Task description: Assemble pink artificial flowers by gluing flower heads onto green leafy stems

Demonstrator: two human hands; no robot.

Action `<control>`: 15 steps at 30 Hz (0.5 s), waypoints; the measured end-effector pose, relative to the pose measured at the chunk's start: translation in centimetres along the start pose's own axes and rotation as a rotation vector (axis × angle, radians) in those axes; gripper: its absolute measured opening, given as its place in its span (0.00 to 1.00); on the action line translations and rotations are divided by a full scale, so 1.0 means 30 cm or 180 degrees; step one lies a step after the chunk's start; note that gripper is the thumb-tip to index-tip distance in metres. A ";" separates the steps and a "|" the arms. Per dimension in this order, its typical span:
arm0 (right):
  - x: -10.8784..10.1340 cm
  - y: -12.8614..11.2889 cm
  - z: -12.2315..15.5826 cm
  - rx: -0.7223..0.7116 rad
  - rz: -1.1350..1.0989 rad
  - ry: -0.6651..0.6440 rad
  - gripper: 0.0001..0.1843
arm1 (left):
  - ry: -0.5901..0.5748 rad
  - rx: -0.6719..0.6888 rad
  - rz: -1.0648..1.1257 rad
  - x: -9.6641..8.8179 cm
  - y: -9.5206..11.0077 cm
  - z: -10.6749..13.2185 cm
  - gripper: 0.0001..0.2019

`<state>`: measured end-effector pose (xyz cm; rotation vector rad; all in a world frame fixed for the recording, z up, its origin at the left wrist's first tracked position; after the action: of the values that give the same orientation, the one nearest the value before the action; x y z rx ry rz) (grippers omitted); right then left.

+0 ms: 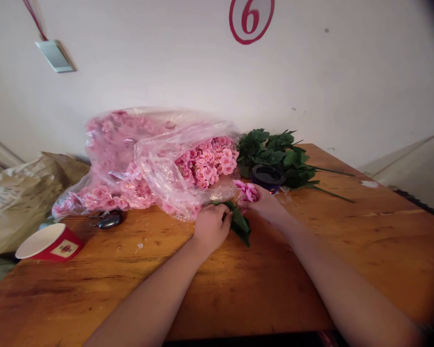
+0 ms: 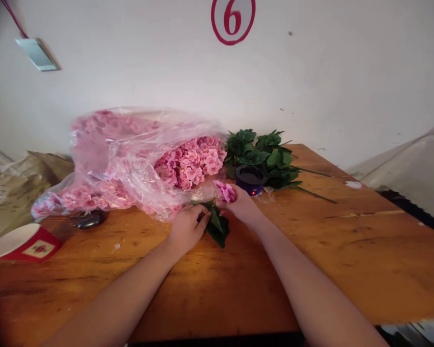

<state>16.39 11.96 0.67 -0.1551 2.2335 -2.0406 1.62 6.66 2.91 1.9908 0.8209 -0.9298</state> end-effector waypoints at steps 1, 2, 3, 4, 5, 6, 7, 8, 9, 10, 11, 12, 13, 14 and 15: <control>0.006 0.004 -0.001 0.0023 -0.0025 -0.0037 0.27 | -0.0015 0.0016 -0.0031 0.003 0.001 0.000 0.07; 0.010 0.007 -0.003 0.0031 -0.0013 -0.0067 0.27 | -0.0036 0.0038 -0.0067 0.006 0.002 0.000 0.07; 0.013 0.008 -0.003 0.0022 0.0040 -0.0091 0.28 | -0.0059 0.0063 -0.0108 0.009 0.004 0.001 0.07; 0.014 0.006 -0.004 -0.0015 0.0121 -0.0102 0.29 | -0.0085 0.0090 -0.0154 0.012 0.005 0.000 0.07; 0.013 0.003 -0.004 -0.0072 0.0221 -0.0103 0.29 | -0.0118 0.0119 -0.0204 0.016 0.007 0.000 0.06; 0.012 -0.001 -0.004 -0.0132 0.0340 -0.0098 0.29 | -0.0147 0.0143 -0.0261 0.019 0.009 0.000 0.06; 0.009 -0.004 -0.003 -0.0191 0.0478 -0.0080 0.27 | -0.0176 0.0163 -0.0322 0.022 0.011 -0.001 0.06; 0.006 -0.009 -0.002 -0.0258 0.0636 -0.0046 0.25 | -0.0203 0.0175 -0.0385 0.026 0.012 -0.002 0.06; 0.003 -0.015 0.000 -0.0333 0.0826 0.0000 0.23 | -0.0226 0.0181 -0.0447 0.029 0.012 -0.003 0.06; 0.000 -0.022 0.003 -0.0411 0.1041 0.0062 0.21 | -0.0251 0.0181 -0.0505 0.032 0.012 -0.004 0.06; -0.002 -0.029 0.005 -0.0484 0.1258 0.0131 0.20 | -0.0277 0.0177 -0.0558 0.036 0.012 -0.004 0.05; -0.004 -0.036 0.008 -0.0548 0.1451 0.0210 0.20 | -0.0303 0.0172 -0.0604 0.039 0.011 -0.005 0.05; -0.006 -0.041 0.011 -0.0590 0.1612 0.0276 0.21 | -0.0329 0.0169 -0.0642 0.043 0.011 -0.005 0.05; -0.006 -0.043 0.013 -0.0599 0.1733 0.0326 0.21 | -0.0350 0.0166 -0.0673 0.046 0.011 -0.005 0.05; -0.006 -0.043 0.014 -0.0585 0.1814 0.0356 0.22 | -0.0369 0.0166 -0.0693 0.048 0.011 -0.005 0.05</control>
<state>16.63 11.46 1.92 0.5308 2.1855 -1.5735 2.69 6.95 1.92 1.8976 0.9697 -1.1910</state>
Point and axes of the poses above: each hand's wrist, its own z-axis away from the middle knuckle, its own x-axis out of the palm, y = z × x, the point moved 8 cm from there along -z, towards the middle knuckle, and after that the axes turned 1 degree about y, right-handed, at the moved point
